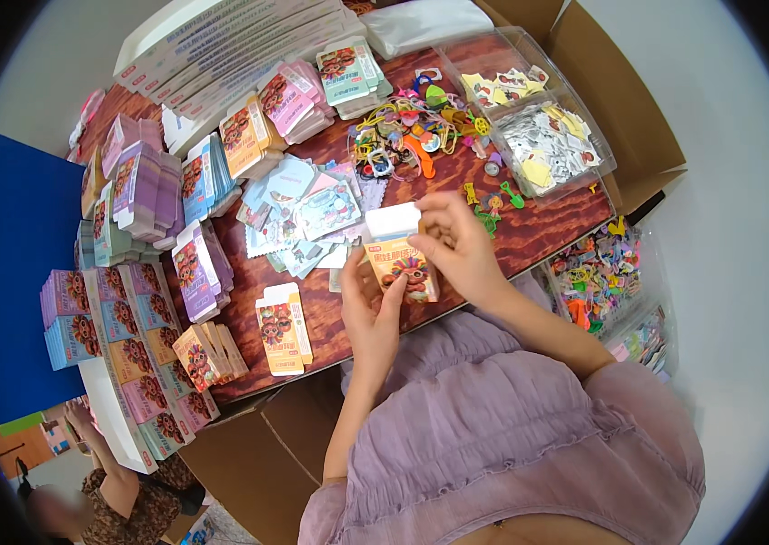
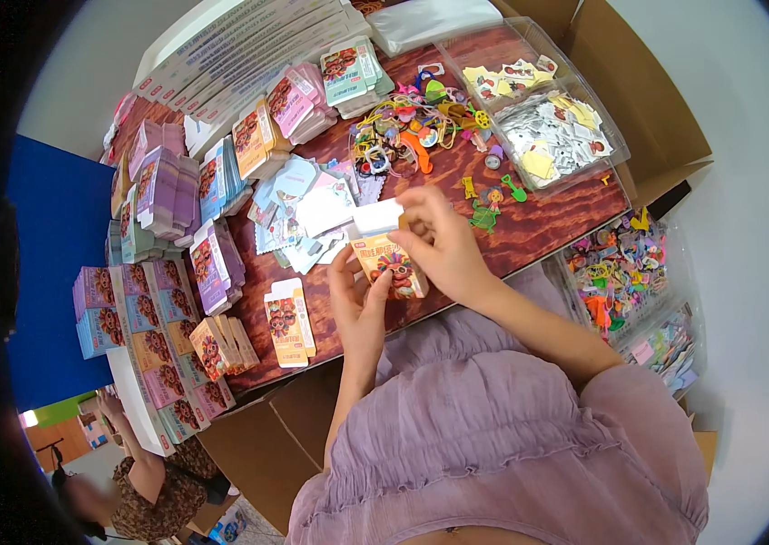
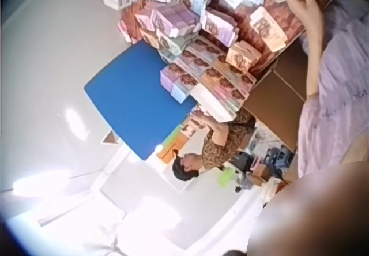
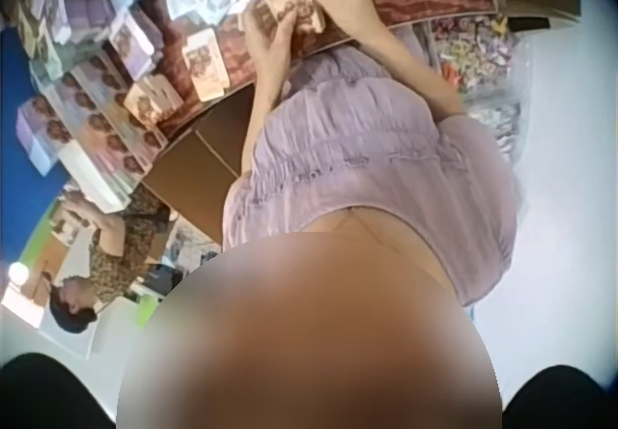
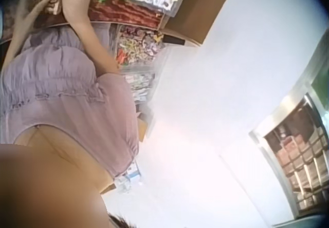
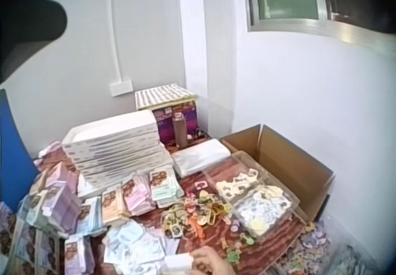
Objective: The person is packing small stickers or cards into plastic sleeves and then into small decorative boxes.
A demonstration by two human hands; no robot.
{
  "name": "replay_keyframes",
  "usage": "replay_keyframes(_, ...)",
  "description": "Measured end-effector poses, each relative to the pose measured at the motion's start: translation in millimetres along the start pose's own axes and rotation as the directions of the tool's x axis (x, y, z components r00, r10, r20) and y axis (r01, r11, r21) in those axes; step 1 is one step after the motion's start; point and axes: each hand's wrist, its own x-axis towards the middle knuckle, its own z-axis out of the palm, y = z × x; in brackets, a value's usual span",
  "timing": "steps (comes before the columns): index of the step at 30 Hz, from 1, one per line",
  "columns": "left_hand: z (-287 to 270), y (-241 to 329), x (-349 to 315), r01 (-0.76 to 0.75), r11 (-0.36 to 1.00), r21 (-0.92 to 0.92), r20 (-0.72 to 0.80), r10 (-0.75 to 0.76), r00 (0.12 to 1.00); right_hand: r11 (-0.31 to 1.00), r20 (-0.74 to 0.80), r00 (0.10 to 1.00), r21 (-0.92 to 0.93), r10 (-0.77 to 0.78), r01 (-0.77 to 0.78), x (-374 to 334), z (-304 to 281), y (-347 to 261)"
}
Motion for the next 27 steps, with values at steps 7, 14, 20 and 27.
replay_keyframes(7,-12,17,-4,0.09,0.959,-0.268,0.222,-0.03,0.975,0.997,0.212,0.977,0.078,-0.025,0.008,2,-14,-3)
replay_keyframes(14,-26,4,0,0.049,0.996,0.081,0.287,-0.07,0.955,0.999,0.131,0.99,0.011,-0.052,0.051,-10,-8,1)
replay_keyframes(20,-17,13,-5,0.08,0.993,0.087,0.216,-0.097,0.971,0.996,0.313,0.948,-0.046,-0.062,0.081,-4,-23,16)
replay_keyframes(27,-17,13,-4,0.093,0.99,0.109,0.308,-0.122,0.944,0.981,0.157,0.977,-0.154,0.146,-0.122,-4,-18,13)
